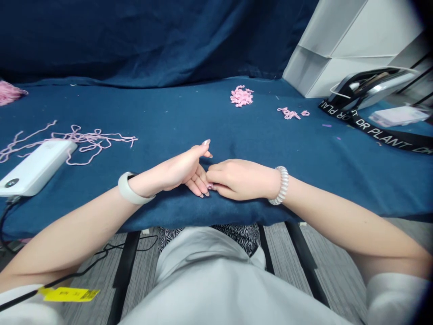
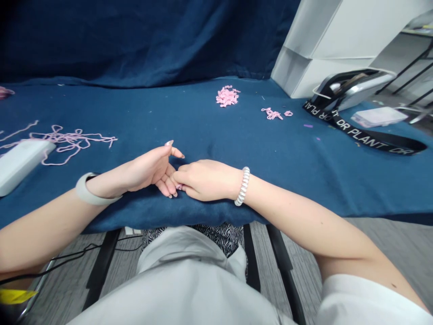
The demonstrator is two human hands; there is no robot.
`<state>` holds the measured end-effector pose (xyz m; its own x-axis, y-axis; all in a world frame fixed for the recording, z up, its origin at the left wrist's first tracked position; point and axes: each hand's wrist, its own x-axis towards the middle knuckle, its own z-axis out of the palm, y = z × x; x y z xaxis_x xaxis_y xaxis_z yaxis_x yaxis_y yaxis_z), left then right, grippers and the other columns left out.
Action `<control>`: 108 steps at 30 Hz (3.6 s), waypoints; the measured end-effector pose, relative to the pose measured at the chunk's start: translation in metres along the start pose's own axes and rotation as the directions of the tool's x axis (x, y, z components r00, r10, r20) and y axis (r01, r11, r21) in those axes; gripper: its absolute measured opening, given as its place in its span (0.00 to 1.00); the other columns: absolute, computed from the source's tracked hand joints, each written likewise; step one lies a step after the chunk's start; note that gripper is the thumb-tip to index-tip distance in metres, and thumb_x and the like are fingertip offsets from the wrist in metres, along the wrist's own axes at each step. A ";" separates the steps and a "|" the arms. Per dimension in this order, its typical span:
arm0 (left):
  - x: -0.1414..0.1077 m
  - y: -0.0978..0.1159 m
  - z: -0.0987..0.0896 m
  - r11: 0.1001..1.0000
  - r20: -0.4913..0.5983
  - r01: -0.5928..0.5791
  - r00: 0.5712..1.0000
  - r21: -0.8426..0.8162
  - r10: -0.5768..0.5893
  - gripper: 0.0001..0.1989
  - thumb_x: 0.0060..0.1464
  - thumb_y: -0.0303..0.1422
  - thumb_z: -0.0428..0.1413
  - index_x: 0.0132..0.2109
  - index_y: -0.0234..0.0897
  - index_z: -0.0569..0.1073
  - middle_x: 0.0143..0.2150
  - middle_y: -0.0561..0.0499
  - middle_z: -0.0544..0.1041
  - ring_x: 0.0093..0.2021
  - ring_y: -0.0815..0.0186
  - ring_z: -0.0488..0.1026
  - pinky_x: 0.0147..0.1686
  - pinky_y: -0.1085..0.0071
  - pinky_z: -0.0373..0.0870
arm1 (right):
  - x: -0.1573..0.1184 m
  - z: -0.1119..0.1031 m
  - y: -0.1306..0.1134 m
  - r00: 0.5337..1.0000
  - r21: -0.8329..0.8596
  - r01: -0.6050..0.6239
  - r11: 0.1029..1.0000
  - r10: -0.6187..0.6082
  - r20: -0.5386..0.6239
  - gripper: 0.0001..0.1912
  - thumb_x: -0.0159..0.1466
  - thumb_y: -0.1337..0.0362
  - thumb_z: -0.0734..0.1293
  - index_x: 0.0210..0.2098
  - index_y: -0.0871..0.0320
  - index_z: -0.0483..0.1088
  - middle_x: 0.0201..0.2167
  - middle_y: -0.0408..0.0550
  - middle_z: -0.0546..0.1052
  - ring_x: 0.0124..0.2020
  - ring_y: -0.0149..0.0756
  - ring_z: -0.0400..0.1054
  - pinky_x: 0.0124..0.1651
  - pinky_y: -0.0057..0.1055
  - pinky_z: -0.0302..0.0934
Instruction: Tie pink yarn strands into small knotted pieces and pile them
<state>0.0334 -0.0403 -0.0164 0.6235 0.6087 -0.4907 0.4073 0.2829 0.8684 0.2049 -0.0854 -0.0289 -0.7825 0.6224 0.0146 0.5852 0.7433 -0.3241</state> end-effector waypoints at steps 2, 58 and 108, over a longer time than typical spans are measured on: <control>0.000 -0.001 0.000 1.000 0.000 0.002 1.000 0.002 -0.002 0.30 0.57 0.59 0.35 0.51 0.37 0.55 0.20 0.45 0.75 0.20 0.59 0.75 0.22 0.68 0.72 | 0.000 0.001 0.002 1.000 0.033 0.027 0.999 -0.027 -0.007 0.12 0.66 0.68 0.57 0.39 0.62 0.73 0.34 0.50 0.74 0.34 0.35 0.66 0.38 0.31 0.56; 0.012 -0.007 -0.010 0.883 -0.232 -0.470 0.861 -0.020 0.453 0.08 0.50 0.34 0.58 0.31 0.33 0.73 0.30 0.51 0.74 0.31 0.71 0.72 0.31 0.77 0.68 | 0.004 0.001 0.013 0.839 0.765 0.079 0.640 0.372 -0.398 0.17 0.62 0.55 0.66 0.24 0.62 0.64 0.17 0.40 0.66 0.18 0.22 0.56 0.22 0.22 0.51; 0.014 -0.012 -0.020 0.834 -0.042 -0.552 0.833 0.003 0.551 0.08 0.47 0.32 0.65 0.36 0.34 0.80 0.32 0.49 0.80 0.30 0.69 0.76 0.26 0.77 0.76 | 0.002 0.000 0.018 0.774 0.714 -0.009 0.701 0.457 -0.439 0.12 0.58 0.60 0.65 0.24 0.63 0.67 0.16 0.41 0.67 0.18 0.24 0.57 0.22 0.24 0.51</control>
<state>0.0246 -0.0204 -0.0323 0.7159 0.6943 0.0731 -0.0025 -0.1021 0.9948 0.2142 -0.0713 -0.0351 -0.2453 0.9287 0.2782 0.2653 0.3403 -0.9021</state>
